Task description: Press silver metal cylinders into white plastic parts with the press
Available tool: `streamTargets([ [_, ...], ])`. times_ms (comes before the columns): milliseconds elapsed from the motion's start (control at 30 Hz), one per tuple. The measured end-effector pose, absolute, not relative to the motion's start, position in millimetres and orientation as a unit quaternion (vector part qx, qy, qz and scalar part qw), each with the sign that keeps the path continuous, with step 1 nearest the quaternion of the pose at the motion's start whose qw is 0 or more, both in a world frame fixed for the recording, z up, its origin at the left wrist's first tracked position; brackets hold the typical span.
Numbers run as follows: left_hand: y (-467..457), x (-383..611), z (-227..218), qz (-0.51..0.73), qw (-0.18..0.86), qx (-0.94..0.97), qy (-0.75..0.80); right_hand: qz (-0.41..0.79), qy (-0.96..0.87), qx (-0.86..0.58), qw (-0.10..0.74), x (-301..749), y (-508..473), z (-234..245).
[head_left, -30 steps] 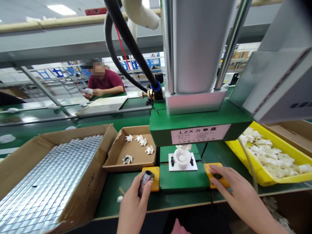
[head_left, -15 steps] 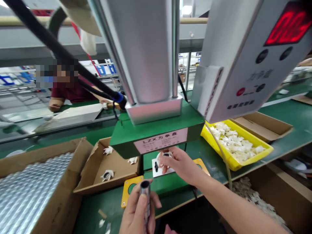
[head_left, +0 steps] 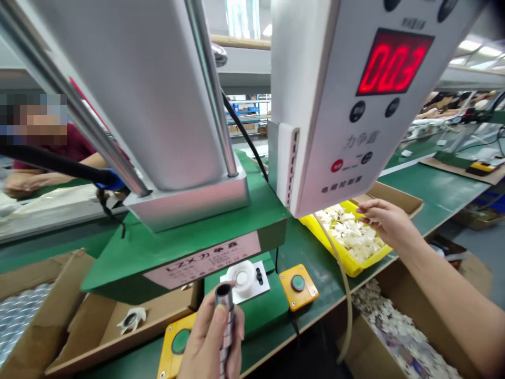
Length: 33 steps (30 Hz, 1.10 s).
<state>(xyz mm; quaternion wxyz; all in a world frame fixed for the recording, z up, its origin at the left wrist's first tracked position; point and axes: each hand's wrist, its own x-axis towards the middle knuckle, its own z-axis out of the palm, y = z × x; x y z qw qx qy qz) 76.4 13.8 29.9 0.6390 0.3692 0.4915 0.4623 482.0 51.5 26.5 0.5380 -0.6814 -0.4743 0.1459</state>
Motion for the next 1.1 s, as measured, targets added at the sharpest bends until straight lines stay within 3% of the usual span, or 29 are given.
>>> streamTargets([
  [100,22.8,84.0,33.4,0.464,0.65,0.358,0.484,0.043,-0.503,-0.735,0.454,515.9,66.0,16.2],
  [267,28.4,100.3,40.9,0.463,0.652,0.388,0.458,-0.025,-0.582,-0.759,0.29,524.1,89.7,-12.8],
  [467,30.9,106.6,43.7,0.475,0.671,0.392,0.412,-0.073,-0.621,-0.752,0.208,520.3,102.6,-28.2],
  [633,43.0,104.9,37.1,0.483,0.666,0.416,0.388,-0.116,-0.608,-0.753,0.223,516.2,98.6,-18.3],
  [800,51.2,105.5,38.0,0.477,0.656,0.446,0.379,-0.129,-0.586,-0.744,0.294,493.2,77.5,5.0],
  [967,38.3,106.4,38.3,0.497,0.679,0.4,0.363,0.081,-0.625,-0.632,0.45,396.2,41.7,33.2],
  [1100,21.9,96.2,33.0,0.516,0.733,0.3,0.325,0.262,-0.689,-0.516,0.436,300.8,38.5,42.1],
])
